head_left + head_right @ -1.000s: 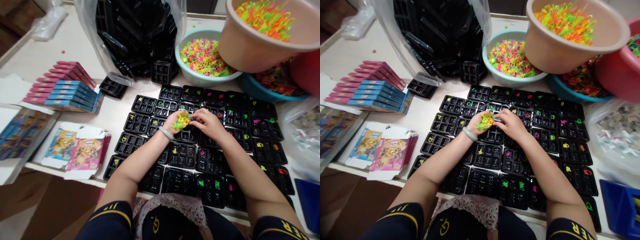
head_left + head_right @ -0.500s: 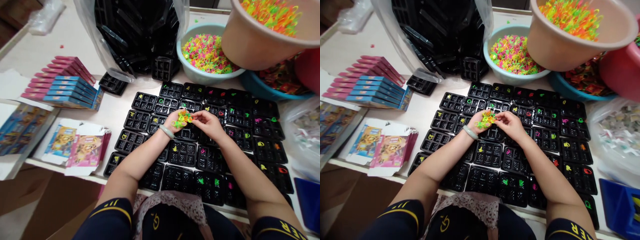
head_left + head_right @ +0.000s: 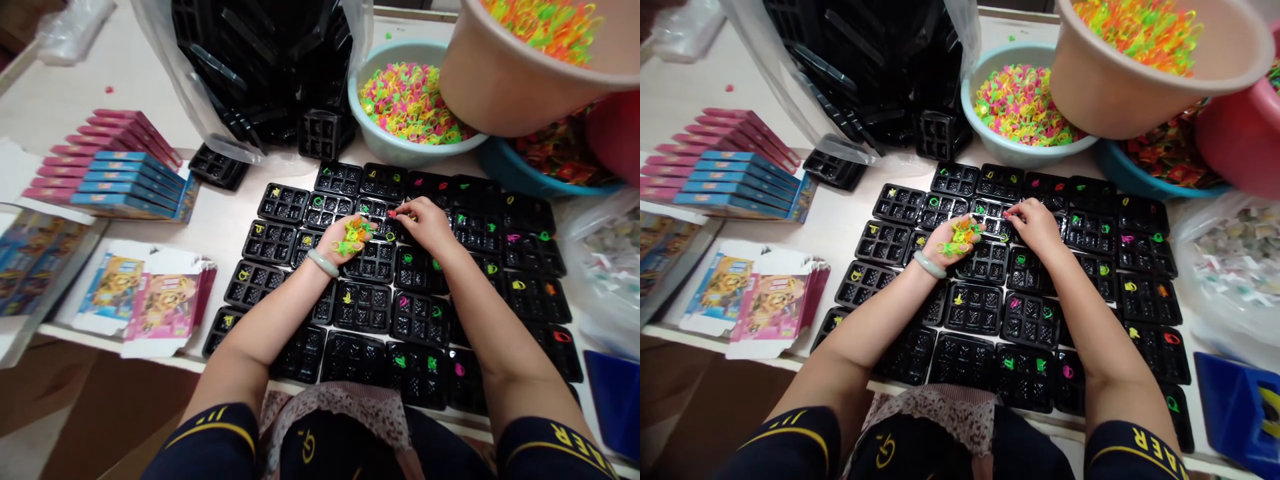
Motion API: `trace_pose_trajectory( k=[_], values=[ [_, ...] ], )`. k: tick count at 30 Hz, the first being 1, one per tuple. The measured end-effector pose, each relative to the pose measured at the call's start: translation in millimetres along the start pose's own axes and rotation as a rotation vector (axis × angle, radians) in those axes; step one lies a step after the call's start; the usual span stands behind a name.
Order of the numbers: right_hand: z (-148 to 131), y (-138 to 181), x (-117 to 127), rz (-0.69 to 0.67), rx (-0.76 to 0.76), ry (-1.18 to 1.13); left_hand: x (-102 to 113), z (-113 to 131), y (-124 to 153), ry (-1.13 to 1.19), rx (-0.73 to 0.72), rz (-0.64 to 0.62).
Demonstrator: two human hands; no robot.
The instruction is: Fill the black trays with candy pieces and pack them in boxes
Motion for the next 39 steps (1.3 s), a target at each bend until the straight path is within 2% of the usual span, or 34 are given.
trace_pose_trajectory(
  k=[5,10,13,19,22,25,30,33,36,39],
  values=[
    [-2.4,23.0,3.3,-0.175,0.062,0.043,5.7,2.5,6.3,-0.033,-0.002,0.023],
    [2.1,23.0,-7.3,-0.150,0.100,0.184,9.5,-2.3,8.6,-0.063,0.017,0.017],
    [3.8,20.4,-10.5,-0.163,0.096,0.194,11.4,-3.5,8.7,-0.062,0.024,0.018],
    [7.6,21.5,6.2,-0.183,-0.015,0.027,14.8,-3.9,10.3,-0.062,0.026,-0.023],
    [3.2,31.0,10.7,-0.254,-0.007,-0.044,16.5,-6.6,13.6,-0.073,0.051,-0.047],
    [-7.1,46.2,6.8,-0.330,0.032,-0.043,17.7,-12.5,19.2,-0.111,0.095,-0.080],
    [-31.8,69.2,0.2,-0.232,0.040,-0.191,19.3,-29.0,32.6,-0.154,0.123,-0.110],
    [-43.4,79.2,-6.9,-0.277,0.041,-0.221,18.6,-38.4,44.0,-0.194,0.141,-0.097],
    [-45.9,89.3,-14.2,-0.356,0.024,-0.234,18.1,-44.1,56.8,-0.216,0.158,-0.095],
    [-43.1,102.2,-14.8,-0.356,0.010,-0.257,20.5,-48.5,68.6,-0.217,0.182,-0.122]
  ],
)
Point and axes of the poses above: each hand's wrist, its own y-axis away from the middle knuckle, its own x-axis out of the back of the hand, z = x × y, the point moved 2 cm from there along -y, towards the middle knuckle, and after that the axes turned 15 degrees about -x, right-handed, at the moved point
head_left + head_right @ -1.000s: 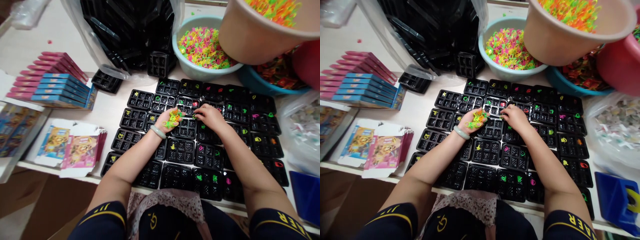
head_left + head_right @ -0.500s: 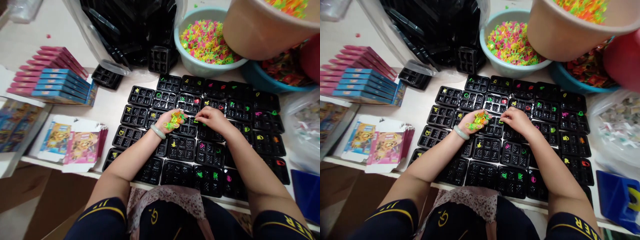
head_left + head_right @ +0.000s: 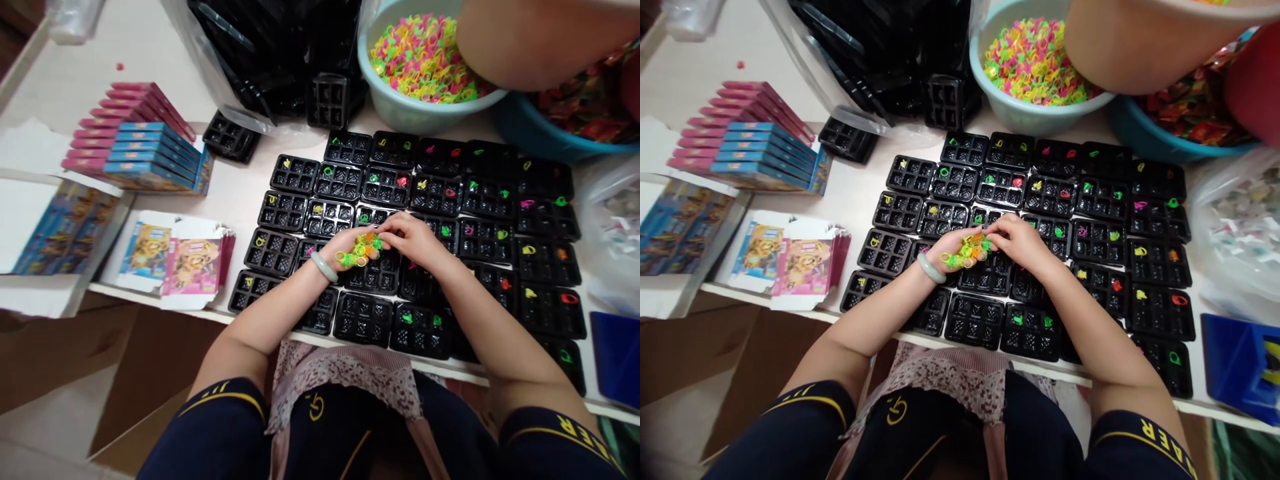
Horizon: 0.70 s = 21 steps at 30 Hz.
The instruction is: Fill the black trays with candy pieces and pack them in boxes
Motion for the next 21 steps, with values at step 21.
trace_pose_trajectory(
  k=[21],
  values=[
    [17.9,60.6,-2.4,0.038,0.043,0.126,-10.4,-39.7,23.4,-0.112,0.080,-0.071]
  ],
)
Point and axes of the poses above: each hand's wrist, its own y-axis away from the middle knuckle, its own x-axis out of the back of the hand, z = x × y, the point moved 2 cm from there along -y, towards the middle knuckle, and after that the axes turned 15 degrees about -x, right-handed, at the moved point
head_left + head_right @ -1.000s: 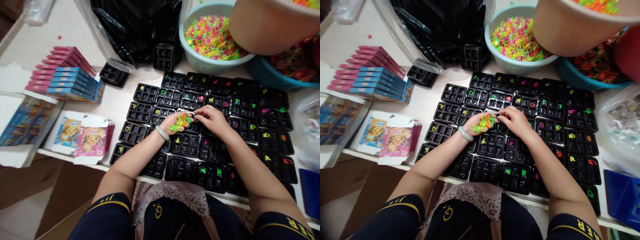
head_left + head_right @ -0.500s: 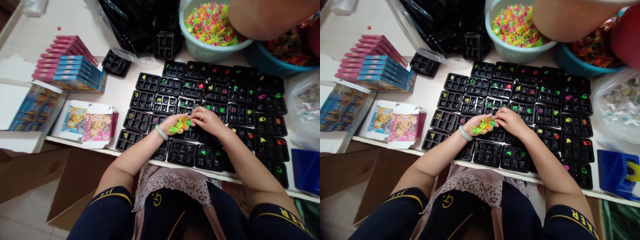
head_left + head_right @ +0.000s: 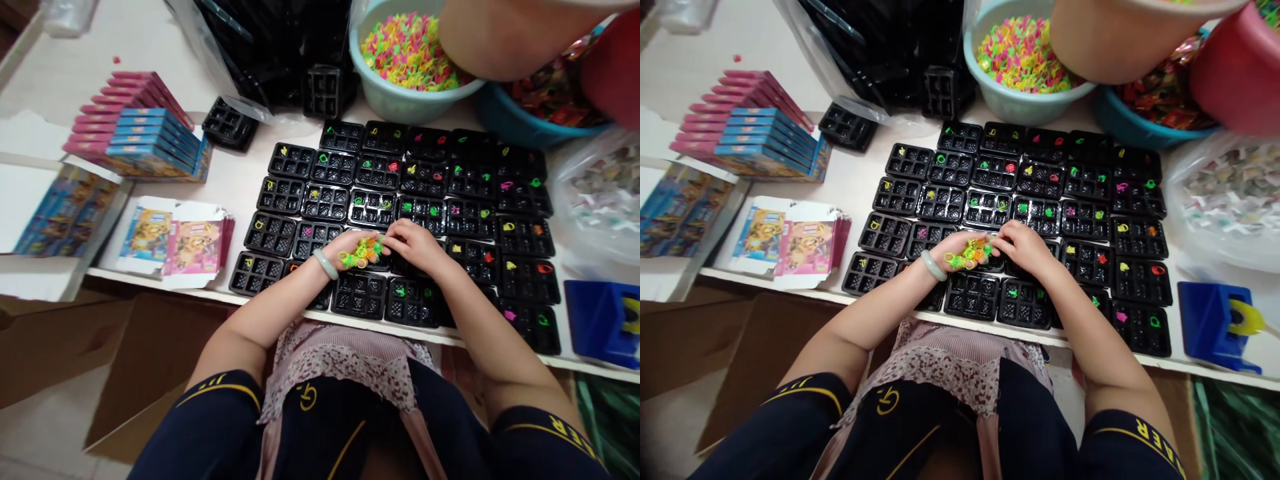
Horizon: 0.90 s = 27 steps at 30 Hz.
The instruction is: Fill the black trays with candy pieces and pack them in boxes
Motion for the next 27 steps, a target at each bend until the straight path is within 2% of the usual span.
trace_pose_trajectory(
  k=[3,5,9,12,14,17,20,24,27],
  values=[
    [4.7,-0.2,-1.3,0.046,-0.079,-0.077,-2.9,2.0,-1.8,-0.039,-0.030,0.019],
    [7.2,-0.1,-0.6,0.064,-0.081,-0.095,-1.9,3.1,1.3,-0.045,-0.035,0.020],
    [8.2,1.9,2.8,0.050,-0.043,0.055,6.5,4.7,14.8,0.010,-0.035,0.016],
    [-0.8,7.5,4.7,0.078,-0.046,0.141,11.7,4.1,23.8,0.043,-0.058,0.031],
    [-13.2,14.1,3.7,0.108,-0.032,0.102,11.2,2.1,27.2,0.046,-0.085,0.046],
    [-33.7,24.9,-5.1,0.063,0.017,0.028,4.5,-2.5,30.1,0.033,-0.127,0.065],
    [-42.1,32.6,-15.1,0.024,-0.019,-0.029,-2.5,-7.0,34.0,-0.001,-0.147,0.082],
    [-32.0,44.4,-16.0,0.017,-0.127,-0.223,-0.1,-11.9,45.2,-0.014,-0.107,0.036],
    [-22.9,59.0,-15.1,-0.051,-0.124,-0.174,9.5,-14.5,56.3,0.044,-0.090,-0.005]
  ],
)
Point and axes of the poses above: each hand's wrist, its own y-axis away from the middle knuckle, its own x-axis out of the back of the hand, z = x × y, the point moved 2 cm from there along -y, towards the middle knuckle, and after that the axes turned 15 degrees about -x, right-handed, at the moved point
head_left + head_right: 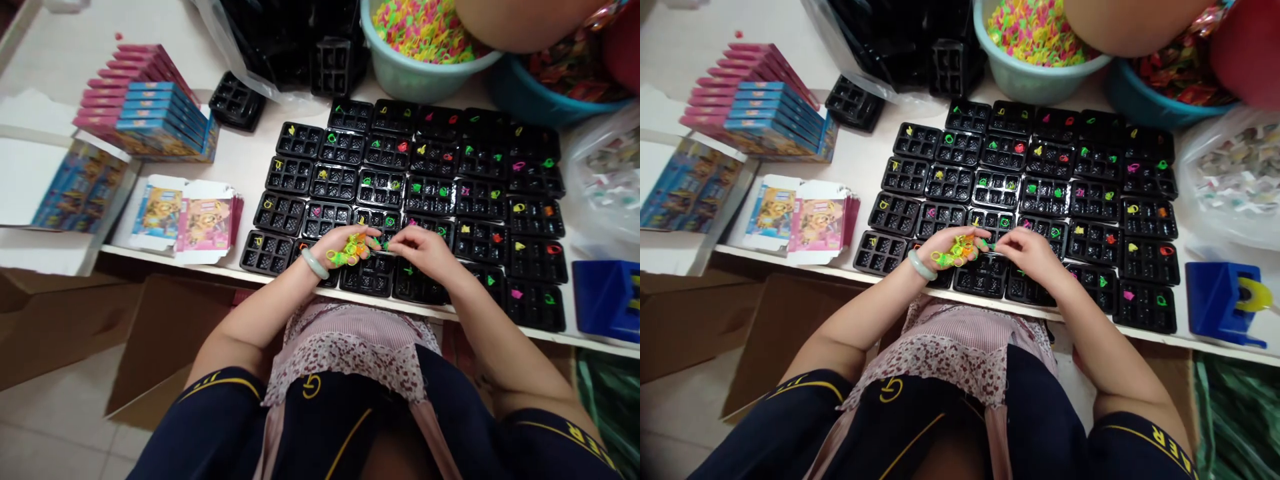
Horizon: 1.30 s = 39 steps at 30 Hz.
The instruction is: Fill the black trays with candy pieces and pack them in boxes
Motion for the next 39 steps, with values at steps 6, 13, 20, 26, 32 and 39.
trace_pose_trajectory(
  k=[6,13,20,26,32,39],
  values=[
    [15.2,20.8,-14.6,-0.109,0.022,0.297,16.4,-2.6,20.2,-0.007,-0.014,0.012],
    [0.6,25.5,-19.9,-0.020,0.087,0.363,31.8,-8.2,46.9,0.024,-0.063,0.009],
    [-55.9,4.5,-55.4,-0.017,0.272,0.241,36.6,-4.0,61.1,0.037,-0.095,0.114],
    [-65.5,-23.1,-84.3,-0.027,0.166,0.079,47.6,11.4,74.7,0.010,-0.147,0.158],
    [-51.0,-33.7,-93.7,-0.119,0.085,-0.073,58.6,16.1,89.4,0.028,-0.172,0.228],
    [-61.7,-22.1,-90.5,-0.039,0.325,0.205,65.7,19.6,90.6,0.160,-0.225,0.308]
  ],
)
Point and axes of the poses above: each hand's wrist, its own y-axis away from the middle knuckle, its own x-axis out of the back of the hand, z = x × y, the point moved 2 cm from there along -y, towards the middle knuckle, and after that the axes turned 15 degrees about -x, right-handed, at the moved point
